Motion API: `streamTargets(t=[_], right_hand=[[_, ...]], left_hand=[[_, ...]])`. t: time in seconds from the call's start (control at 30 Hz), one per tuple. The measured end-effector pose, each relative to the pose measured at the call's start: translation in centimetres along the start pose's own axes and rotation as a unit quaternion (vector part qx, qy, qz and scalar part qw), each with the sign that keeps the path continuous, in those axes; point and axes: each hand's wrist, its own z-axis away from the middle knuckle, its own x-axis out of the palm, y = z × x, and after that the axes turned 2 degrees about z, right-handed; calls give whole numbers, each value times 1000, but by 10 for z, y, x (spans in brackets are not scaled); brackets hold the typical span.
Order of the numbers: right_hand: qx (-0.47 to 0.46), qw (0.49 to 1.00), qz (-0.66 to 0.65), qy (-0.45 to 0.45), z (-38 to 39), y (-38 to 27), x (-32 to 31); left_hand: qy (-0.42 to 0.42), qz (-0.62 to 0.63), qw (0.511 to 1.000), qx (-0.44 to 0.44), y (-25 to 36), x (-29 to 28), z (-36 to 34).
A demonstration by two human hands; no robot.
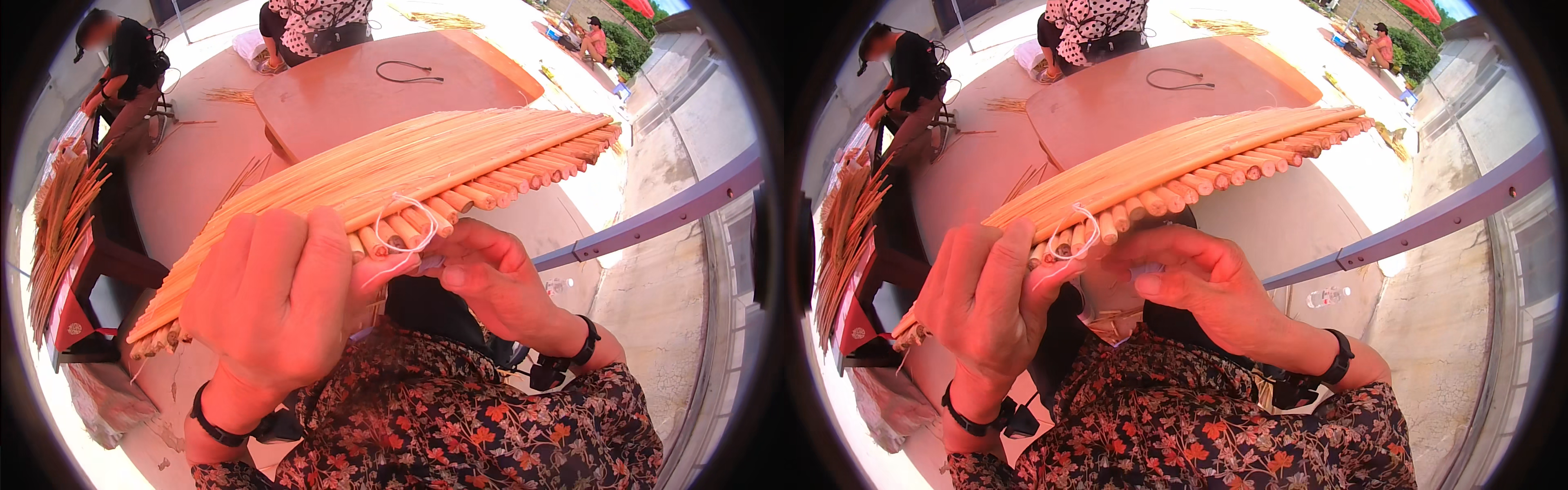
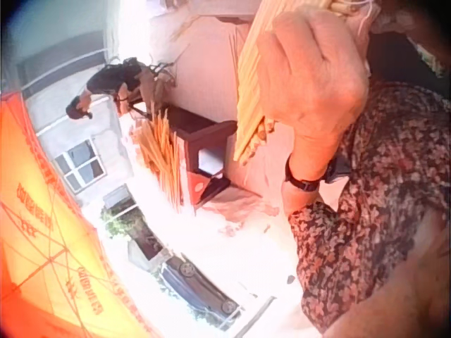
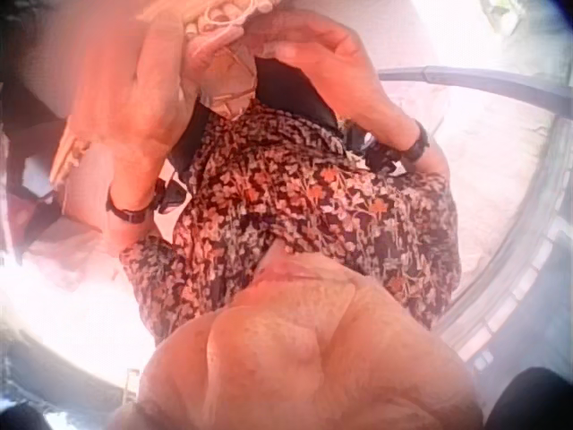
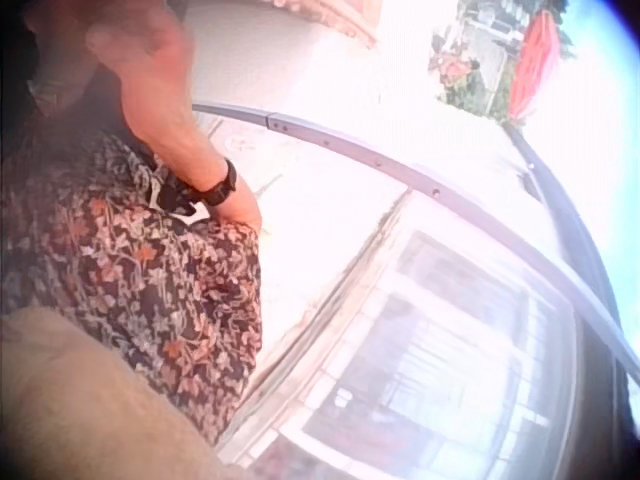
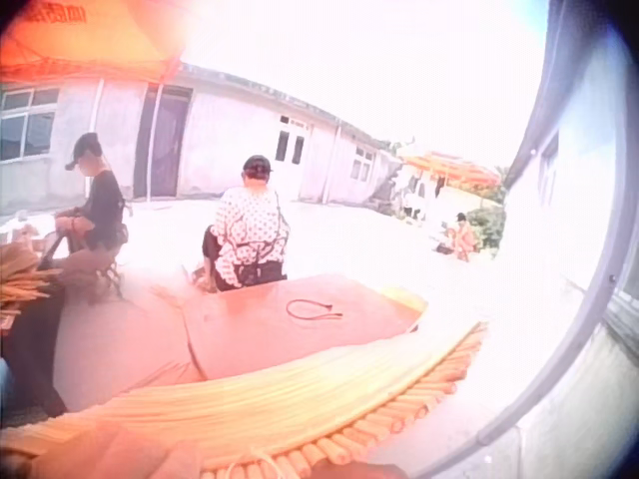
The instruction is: The person weaves thin bamboo strips into a fan-shaped mat using a needle and thread. They repeatedly pass the needle through the strips to secure them, rotating the mat to work on different sections.
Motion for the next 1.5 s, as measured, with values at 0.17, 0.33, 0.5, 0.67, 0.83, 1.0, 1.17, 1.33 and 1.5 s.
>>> streamTargets(t=[0.17, 0.33, 0.5, 0.67, 0.83, 1.0, 1.17, 1.33, 1.5], right_hand=[[37, 982, -182, 32, 12, 48, -5], [-9, 973, -212, 95, 10, 73, -11], [-64, 974, -211, 56, 4, 76, -8], [-162, 975, -152, -16, 3, 100, -22], [-179, 970, 162, -25, 5, 78, -28], [-153, 980, 128, 4, 12, 80, -29], [-59, 996, 41, 59, 20, 90, -37], [-125, 961, 246, 27, 24, 84, -36], [-184, 857, 482, -2, 27, 65, -42]], left_hand=[[-60, -42, 997, 15, 26, 16, 42], [-60, -53, 996, 27, 39, 25, 48], [-94, -67, 993, 17, 43, 24, 41], [-96, -65, 993, 19, 42, 23, 41], [-91, -80, 993, 18, 42, 22, 45], [-100, -71, 992, 37, 43, 24, 44], [-87, -83, 990, 70, 42, 28, 42], [-77, -91, 990, 72, 44, 30, 46], [-98, -81, 990, 57, 48, 28, 49]])
